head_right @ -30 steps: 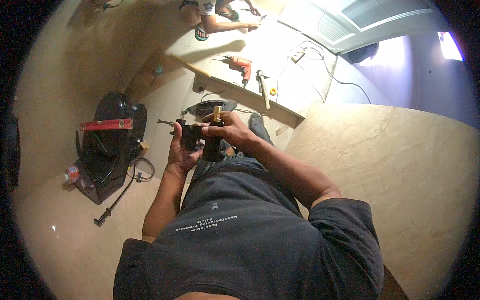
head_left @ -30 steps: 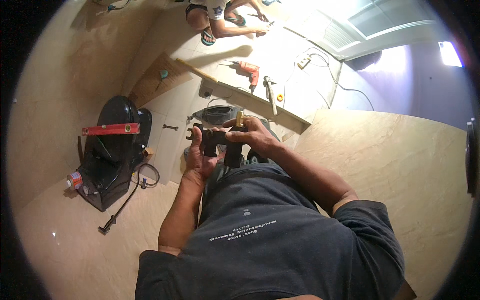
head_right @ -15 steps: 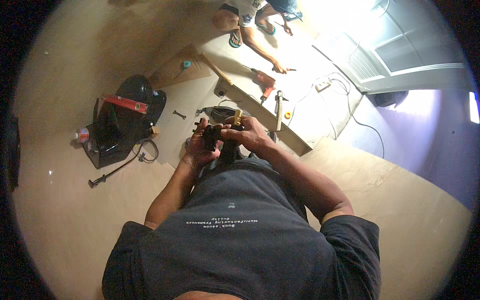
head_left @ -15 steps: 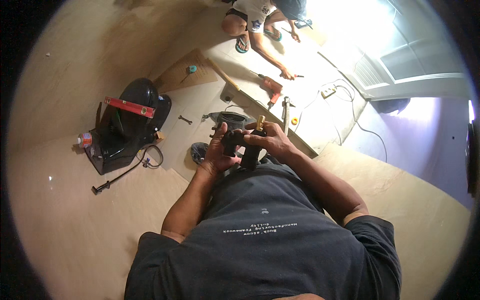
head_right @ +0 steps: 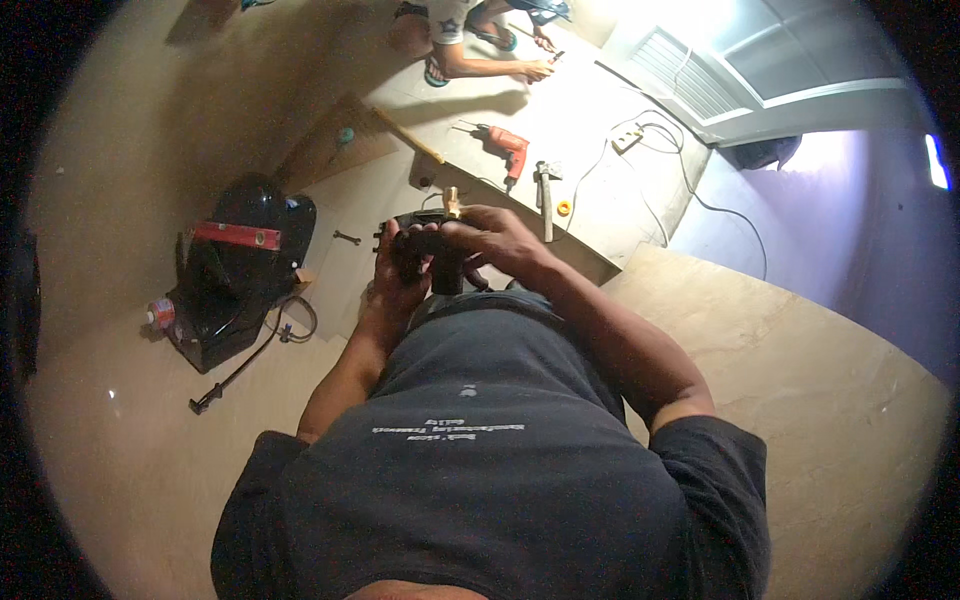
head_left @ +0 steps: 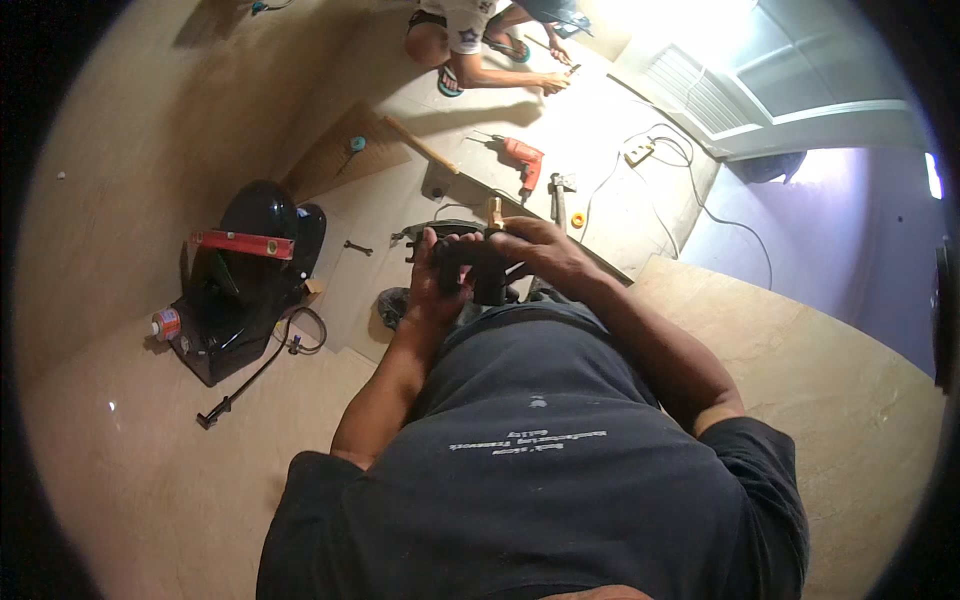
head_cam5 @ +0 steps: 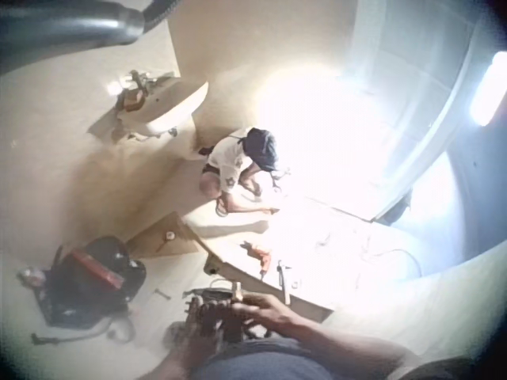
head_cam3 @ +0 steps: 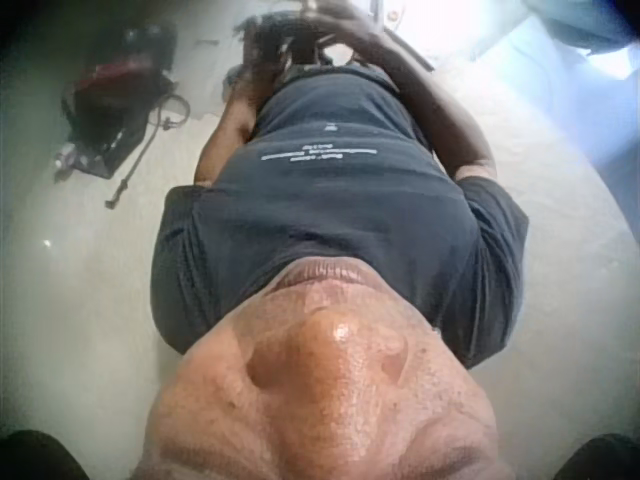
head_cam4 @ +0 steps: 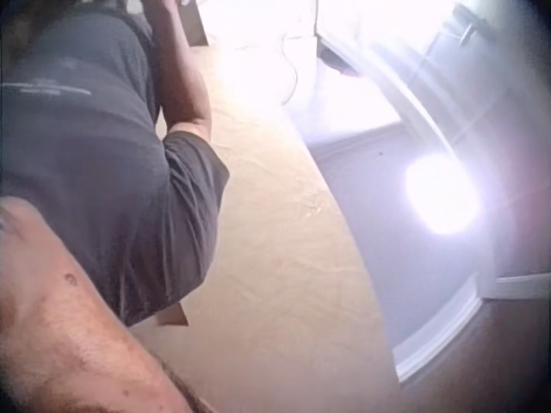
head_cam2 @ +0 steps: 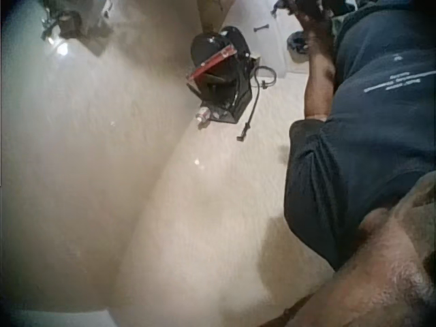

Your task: The person uses a hammer and a tool to work on a wall opening, then assembles a bidet attachment by connecting a hose and brass fitting.

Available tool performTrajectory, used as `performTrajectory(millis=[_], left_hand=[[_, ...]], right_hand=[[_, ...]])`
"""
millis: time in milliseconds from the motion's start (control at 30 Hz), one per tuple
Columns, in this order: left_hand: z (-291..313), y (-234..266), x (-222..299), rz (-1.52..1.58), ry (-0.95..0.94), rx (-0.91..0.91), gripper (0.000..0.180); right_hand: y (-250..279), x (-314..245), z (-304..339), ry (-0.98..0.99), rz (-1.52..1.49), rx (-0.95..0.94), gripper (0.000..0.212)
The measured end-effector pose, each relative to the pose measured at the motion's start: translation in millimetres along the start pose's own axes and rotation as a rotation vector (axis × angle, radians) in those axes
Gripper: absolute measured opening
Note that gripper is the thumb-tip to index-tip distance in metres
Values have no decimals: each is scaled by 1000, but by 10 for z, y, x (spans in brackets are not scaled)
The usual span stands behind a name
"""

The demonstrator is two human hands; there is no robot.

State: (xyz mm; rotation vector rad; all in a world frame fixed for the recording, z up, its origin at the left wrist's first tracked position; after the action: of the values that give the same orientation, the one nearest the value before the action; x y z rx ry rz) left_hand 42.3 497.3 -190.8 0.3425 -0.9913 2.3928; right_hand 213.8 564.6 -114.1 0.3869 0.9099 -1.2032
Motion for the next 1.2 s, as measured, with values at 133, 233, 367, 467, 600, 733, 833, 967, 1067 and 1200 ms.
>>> performTrajectory(millis=[133, 233, 367, 467, 600, 733, 833, 967, 1067, 1200], left_hand=[[-298, 375, 253, 203, 149, 17, 37], [-445, 759, 586, -248, -206, 59, 40], [-495, 973, 904, -129, -76, 24, 43], [-582, 1312, 1080, 47, 87, 399, 42], [-678, 1513, 1138, 113, 80, 322, 40], [-661, 1479, 1154, 38, 19, 430, 41], [-663, 1479, 1063, 14, 92, 481, 43], [-705, 1118, 793, 62, 73, 426, 44], [-766, 931, 573, 107, 55, 452, 45], [-1023, 753, 168, 63, 88, 589, 42]], right_hand=[[528, 189, -90, 72, 341, 360, 43], [1214, 786, -54, 192, 870, 576, 46], [1874, 1835, 335, -150, 788, 747, 37], [1983, 2473, 798, -552, 389, 877, 34], [1909, 2787, 976, -611, 455, 931, 35], [1760, 2600, 578, -520, 462, 843, 38], [1643, 2032, 171, -406, 425, 809, 41], [1874, 1625, -397, -283, 492, 746, 42], [2098, 1491, -847, -227, 573, 697, 42], [2513, 1689, -1378, -118, 474, 650, 44]])
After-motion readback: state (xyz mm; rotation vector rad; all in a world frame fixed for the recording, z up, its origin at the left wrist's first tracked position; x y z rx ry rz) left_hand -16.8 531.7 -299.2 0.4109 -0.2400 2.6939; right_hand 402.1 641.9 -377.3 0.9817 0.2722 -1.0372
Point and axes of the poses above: each hand's wrist, its own z-axis away from the middle knuckle, its own y-axis out of the back of the hand, x = y × z, the point moved 5 cm from there along -z, towards the middle knuckle, and after that the axes turned 13 degrees about x, right-handed, at the moved point
